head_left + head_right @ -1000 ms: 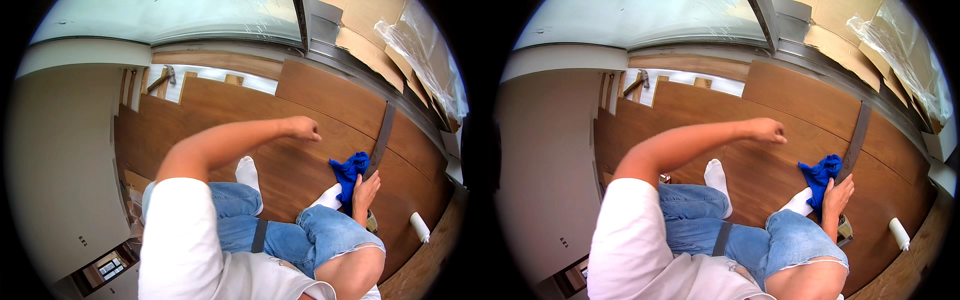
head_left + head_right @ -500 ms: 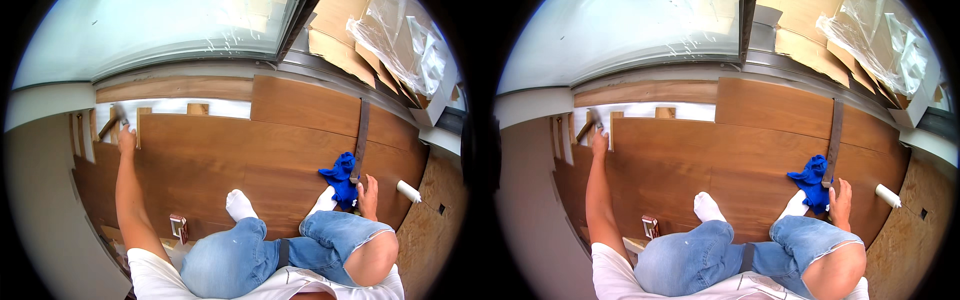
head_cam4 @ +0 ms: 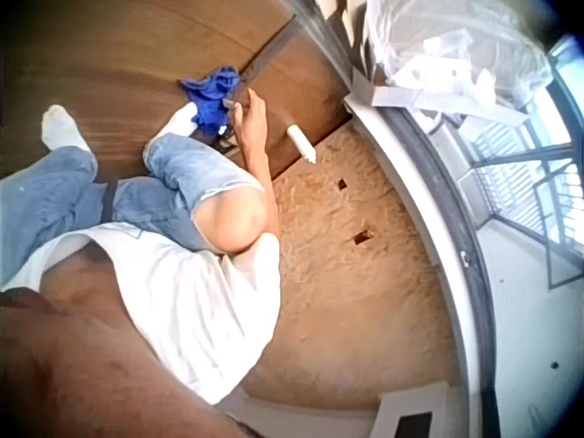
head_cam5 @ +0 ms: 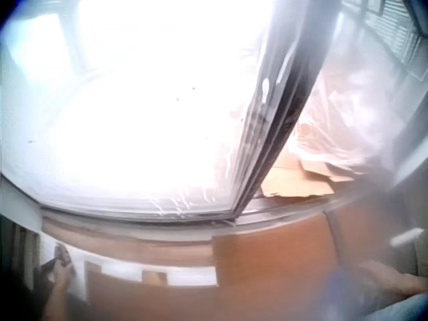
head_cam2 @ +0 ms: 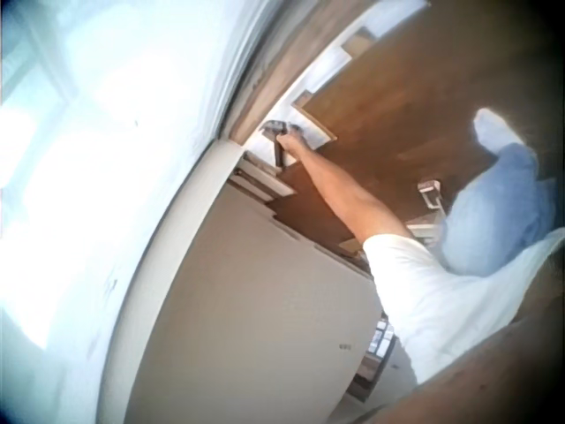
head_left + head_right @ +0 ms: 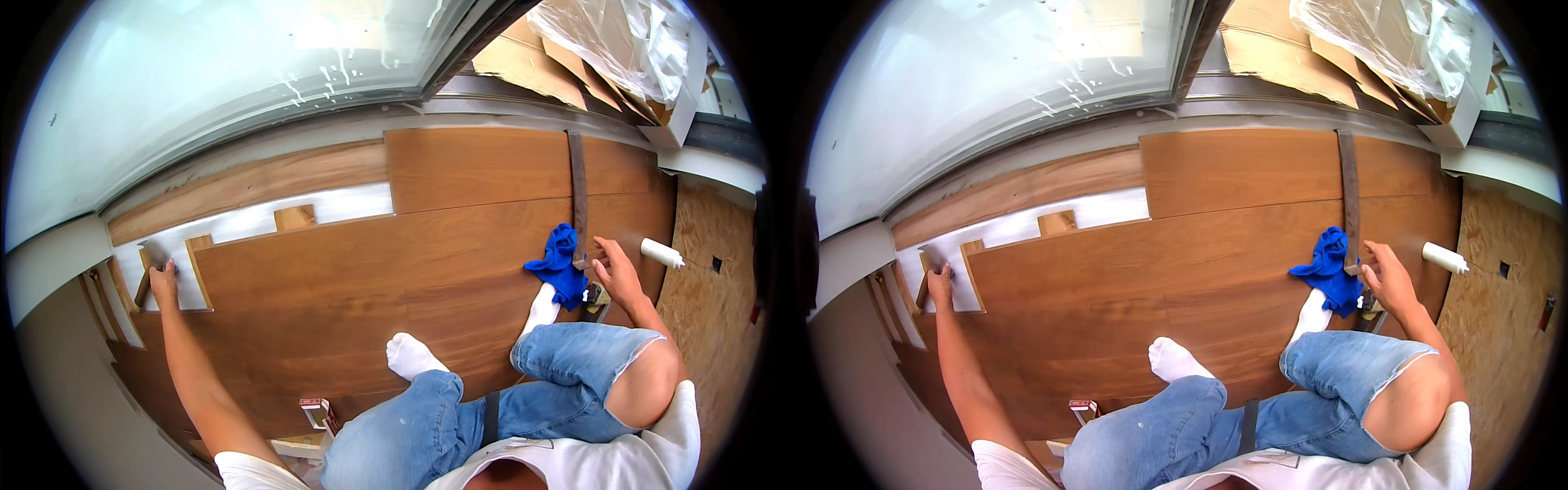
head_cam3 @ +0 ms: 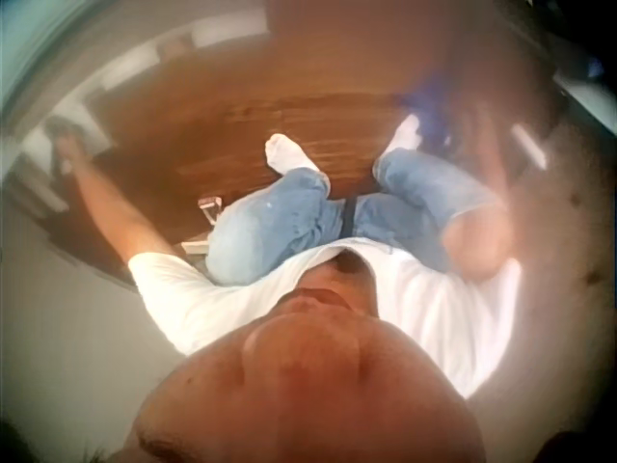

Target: The person installs wooden planks onto a ceiling by applying glue, positioning them with a spacer, and securing them using a nail gun and a hammer.

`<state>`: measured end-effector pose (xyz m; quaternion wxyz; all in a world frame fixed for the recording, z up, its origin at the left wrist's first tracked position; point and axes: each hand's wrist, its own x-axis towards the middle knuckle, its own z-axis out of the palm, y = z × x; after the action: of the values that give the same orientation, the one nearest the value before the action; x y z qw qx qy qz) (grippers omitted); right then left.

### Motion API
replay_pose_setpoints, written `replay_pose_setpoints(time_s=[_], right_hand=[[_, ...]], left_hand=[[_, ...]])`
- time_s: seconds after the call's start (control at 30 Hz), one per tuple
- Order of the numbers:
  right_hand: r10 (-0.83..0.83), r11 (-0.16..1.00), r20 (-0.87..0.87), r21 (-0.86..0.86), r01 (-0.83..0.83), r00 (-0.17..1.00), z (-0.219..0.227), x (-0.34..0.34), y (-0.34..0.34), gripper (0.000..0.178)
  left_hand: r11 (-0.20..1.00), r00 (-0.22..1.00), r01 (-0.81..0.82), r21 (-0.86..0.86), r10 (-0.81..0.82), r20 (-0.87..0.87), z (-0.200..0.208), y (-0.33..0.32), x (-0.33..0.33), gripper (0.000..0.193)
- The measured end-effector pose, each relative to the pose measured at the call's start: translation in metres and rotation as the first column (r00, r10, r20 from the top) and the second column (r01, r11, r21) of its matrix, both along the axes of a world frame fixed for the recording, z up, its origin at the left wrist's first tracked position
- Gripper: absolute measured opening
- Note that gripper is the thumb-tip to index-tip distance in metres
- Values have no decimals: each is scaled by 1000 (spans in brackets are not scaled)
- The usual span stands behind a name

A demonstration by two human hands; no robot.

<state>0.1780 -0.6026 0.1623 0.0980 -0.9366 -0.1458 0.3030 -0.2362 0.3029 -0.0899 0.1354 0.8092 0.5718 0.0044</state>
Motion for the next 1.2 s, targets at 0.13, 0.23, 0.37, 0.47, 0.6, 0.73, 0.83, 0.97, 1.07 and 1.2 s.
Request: replay_pose_setpoints(time_s=[0.13,0.23,0.37,0.47,0.6,0.73,0.83,0.97,1.07,1.2], right_hand=[[80,997,-116,25,-78,990,-1,14,40,48],[162,987,-155,33,-159,975,2,17,46,47],[275,960,-131,88,-265,952,6,26,37,46],[275,958,-124,115,-261,953,-1,21,22,45],[265,951,-177,210,-227,948,-8,7,6,45],[408,805,-70,498,-322,910,-31,2,28,44],[411,754,-186,619,-218,892,-12,-4,71,51],[268,620,-157,784,-45,951,-6,-15,69,81],[-28,602,-387,729,324,922,-4,5,48,58],[-317,612,-376,621,490,871,-5,61,-36,27]], left_hand=[[991,985,-81,-105,64,-162,8,32,-2,45],[984,986,118,134,-100,-130,14,37,-21,48],[921,931,286,265,-202,-302,76,66,-57,42],[914,922,375,157,-352,-159,149,4,-4,39],[905,904,425,11,-426,33,284,-147,90,38],[856,866,480,-189,-428,259,367,-292,157,38],[727,774,576,-374,-337,537,362,-397,220,39],[307,768,615,-727,-24,640,338,-541,344,40],[82,760,641,-763,76,646,311,-626,406,42],[-199,629,735,-648,-157,762,254,-680,480,49]])
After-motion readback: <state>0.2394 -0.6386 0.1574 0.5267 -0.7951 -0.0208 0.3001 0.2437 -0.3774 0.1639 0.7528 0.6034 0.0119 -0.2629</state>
